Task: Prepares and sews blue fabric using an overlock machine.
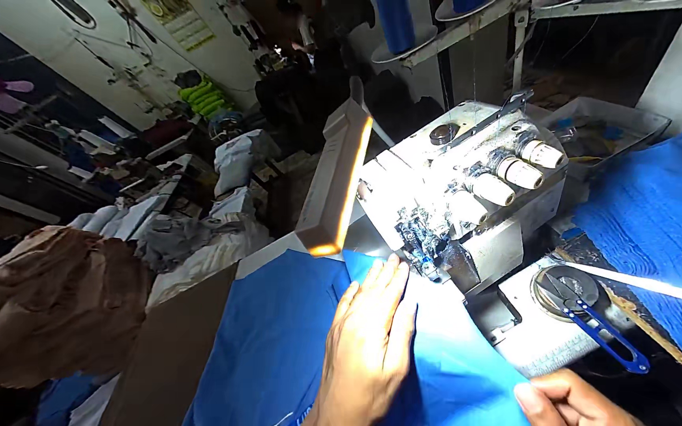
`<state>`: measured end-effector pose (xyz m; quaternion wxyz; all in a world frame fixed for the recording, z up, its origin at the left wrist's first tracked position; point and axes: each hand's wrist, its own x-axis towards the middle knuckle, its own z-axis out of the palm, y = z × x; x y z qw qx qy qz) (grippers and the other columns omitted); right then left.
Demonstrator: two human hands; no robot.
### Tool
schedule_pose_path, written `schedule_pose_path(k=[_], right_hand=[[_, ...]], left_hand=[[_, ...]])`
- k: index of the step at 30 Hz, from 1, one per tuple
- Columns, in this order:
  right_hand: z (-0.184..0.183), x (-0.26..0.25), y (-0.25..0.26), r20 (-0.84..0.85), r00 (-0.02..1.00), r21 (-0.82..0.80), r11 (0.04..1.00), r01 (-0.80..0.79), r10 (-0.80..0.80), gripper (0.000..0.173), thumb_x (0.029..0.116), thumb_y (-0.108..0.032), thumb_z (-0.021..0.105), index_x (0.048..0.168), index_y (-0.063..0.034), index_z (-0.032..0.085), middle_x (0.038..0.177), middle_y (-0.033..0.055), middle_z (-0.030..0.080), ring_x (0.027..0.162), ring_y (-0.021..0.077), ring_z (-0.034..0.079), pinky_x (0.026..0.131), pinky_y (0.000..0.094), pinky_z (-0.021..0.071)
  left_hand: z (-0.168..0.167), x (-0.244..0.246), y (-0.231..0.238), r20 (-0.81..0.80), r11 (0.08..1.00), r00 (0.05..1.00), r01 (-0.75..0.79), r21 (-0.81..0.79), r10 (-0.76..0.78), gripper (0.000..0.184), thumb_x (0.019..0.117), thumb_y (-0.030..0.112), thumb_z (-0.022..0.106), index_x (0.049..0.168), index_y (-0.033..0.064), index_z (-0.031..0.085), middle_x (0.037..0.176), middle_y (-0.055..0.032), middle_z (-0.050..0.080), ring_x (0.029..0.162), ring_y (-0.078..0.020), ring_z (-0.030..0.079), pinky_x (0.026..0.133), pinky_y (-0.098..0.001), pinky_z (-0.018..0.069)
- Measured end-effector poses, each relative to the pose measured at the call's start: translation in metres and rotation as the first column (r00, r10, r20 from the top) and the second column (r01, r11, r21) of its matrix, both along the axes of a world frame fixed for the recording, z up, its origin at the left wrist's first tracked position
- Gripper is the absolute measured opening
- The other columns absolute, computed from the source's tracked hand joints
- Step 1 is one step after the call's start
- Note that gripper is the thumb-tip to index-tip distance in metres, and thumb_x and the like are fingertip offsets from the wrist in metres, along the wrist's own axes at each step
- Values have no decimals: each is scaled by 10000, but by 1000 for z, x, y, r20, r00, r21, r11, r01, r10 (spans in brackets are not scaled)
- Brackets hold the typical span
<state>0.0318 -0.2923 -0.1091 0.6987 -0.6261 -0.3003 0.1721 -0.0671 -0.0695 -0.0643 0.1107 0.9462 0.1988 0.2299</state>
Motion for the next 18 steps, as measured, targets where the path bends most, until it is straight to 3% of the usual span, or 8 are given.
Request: schedule_pose_path(k=[4, 10, 15, 18], right_hand=[[3, 11, 26, -49, 998, 14, 999, 42, -42, 45, 945, -30, 654, 903, -38, 667, 630, -79, 614, 512, -50, 504, 472, 127, 430], [2, 16, 42, -57, 997, 60, 997, 48, -45, 59, 932, -49, 674, 874, -51, 685, 616, -77, 593, 489, -43, 470, 445, 127, 402], [2, 14, 31, -33, 998, 41, 998, 53, -51, 83, 926, -56, 683, 843, -62, 676, 605, -86, 578, 486, -57, 454, 439, 122, 384], [-6, 8, -3, 6, 998, -50, 997, 58, -58, 162, 946, -94, 673, 795, -41, 645, 623, -56, 587, 532, -46, 499, 490, 141, 420]], left_hand=[[7, 14, 26, -30, 999, 1000, 5, -35, -6, 457, 1069, 382, 429, 1410, 163, 640, 1476, 33, 593, 1438, -140, 470, 1209, -487, 356], [12, 21, 39, -69, 997, 998, 8, -80, -14, 437, 1072, 363, 437, 1365, 140, 671, 1443, 16, 621, 1441, -158, 467, 1221, -487, 324], [11, 23, 41, -56, 986, 998, -29, -166, 20, 460, 1053, 421, 458, 1418, 210, 642, 1490, 65, 580, 1501, -152, 377, 1245, -536, 252], [6, 20, 35, 90, 990, 994, -57, -127, 69, 462, 1022, 433, 539, 1384, 175, 666, 1460, 34, 606, 1426, -136, 481, 1201, -458, 374]])
